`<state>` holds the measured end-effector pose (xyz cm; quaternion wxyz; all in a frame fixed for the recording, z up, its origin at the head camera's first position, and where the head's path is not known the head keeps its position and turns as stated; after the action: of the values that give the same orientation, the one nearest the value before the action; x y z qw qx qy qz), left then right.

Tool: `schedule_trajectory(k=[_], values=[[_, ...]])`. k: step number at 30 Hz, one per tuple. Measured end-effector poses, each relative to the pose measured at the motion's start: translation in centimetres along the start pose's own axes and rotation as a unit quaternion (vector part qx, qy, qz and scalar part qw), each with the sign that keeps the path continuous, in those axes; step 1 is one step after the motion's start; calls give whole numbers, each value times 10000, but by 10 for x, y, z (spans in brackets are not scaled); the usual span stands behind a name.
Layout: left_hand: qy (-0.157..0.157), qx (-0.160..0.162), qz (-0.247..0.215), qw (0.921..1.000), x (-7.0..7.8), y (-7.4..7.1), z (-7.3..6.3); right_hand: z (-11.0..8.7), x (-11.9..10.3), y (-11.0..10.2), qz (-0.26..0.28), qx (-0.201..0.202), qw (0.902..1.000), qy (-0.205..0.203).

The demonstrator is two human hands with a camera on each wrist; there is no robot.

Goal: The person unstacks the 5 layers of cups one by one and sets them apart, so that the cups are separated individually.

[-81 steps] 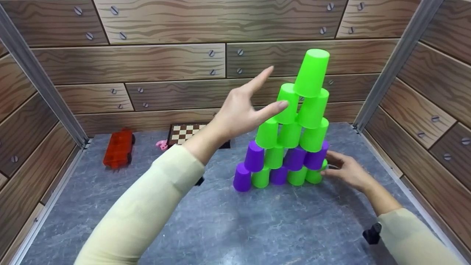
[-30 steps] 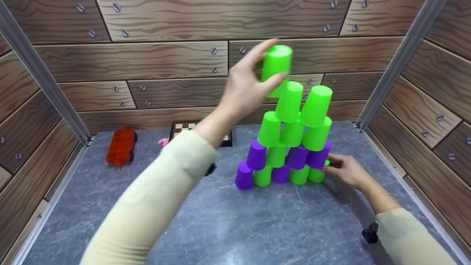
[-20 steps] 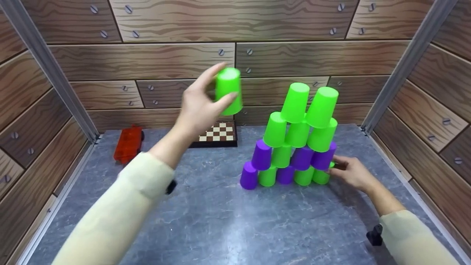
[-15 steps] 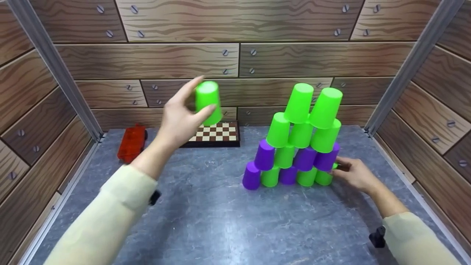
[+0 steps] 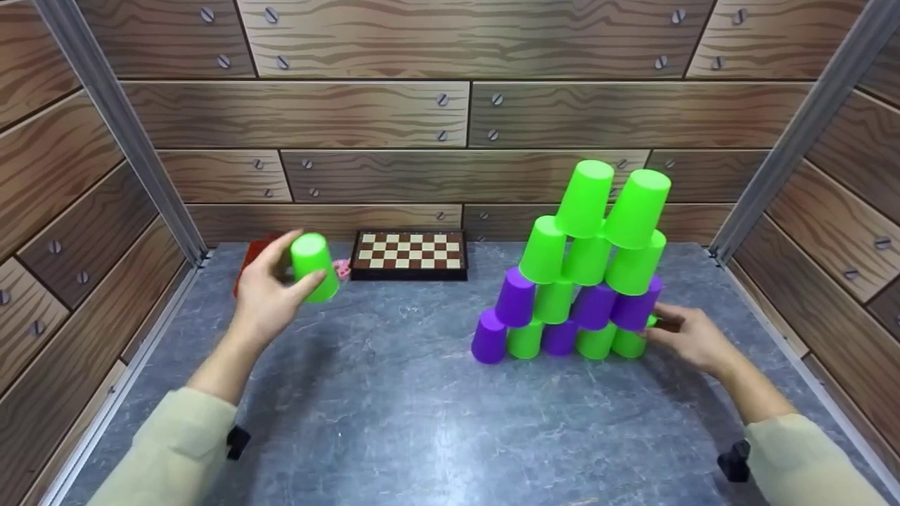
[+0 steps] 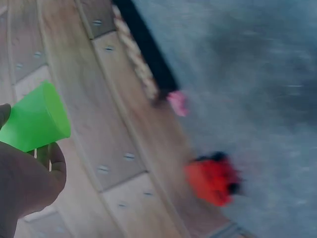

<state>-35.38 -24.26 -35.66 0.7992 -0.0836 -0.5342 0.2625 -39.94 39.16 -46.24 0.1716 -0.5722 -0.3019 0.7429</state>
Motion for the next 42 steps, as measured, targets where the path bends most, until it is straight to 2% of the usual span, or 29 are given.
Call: schedule_trajectory(k=[5, 9, 16, 28, 42], values=[[-341, 133, 105, 9993, -44, -11, -10, -1, -1, -2, -70, 36, 10000, 2], [-667, 123, 208, 9975, -72, -18, -17, -1, 0, -1, -113, 23, 9999, 39], [-1211, -75, 225, 9924, -108, -24, -24, 0, 2, -1, -152, 8, 9999, 62], [-1802, -131, 238, 9833, -144, -24, -27, -1, 0, -1, -6, 33, 10000, 66], [-1978, -35, 158, 9801, -159, -21, -27, -2, -1, 0, 79, 62, 9999, -11]])
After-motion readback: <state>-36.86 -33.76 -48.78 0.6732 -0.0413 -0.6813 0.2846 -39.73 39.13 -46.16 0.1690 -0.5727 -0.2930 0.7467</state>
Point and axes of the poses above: each hand's wrist, its own z-axis towards the middle knuckle, its own y-axis out of the palm, x = y × z, the point moved 9 cm from there along z, towards the middle knuckle, and after that the axes turned 4 degrees about z, right-handed, at the moved point
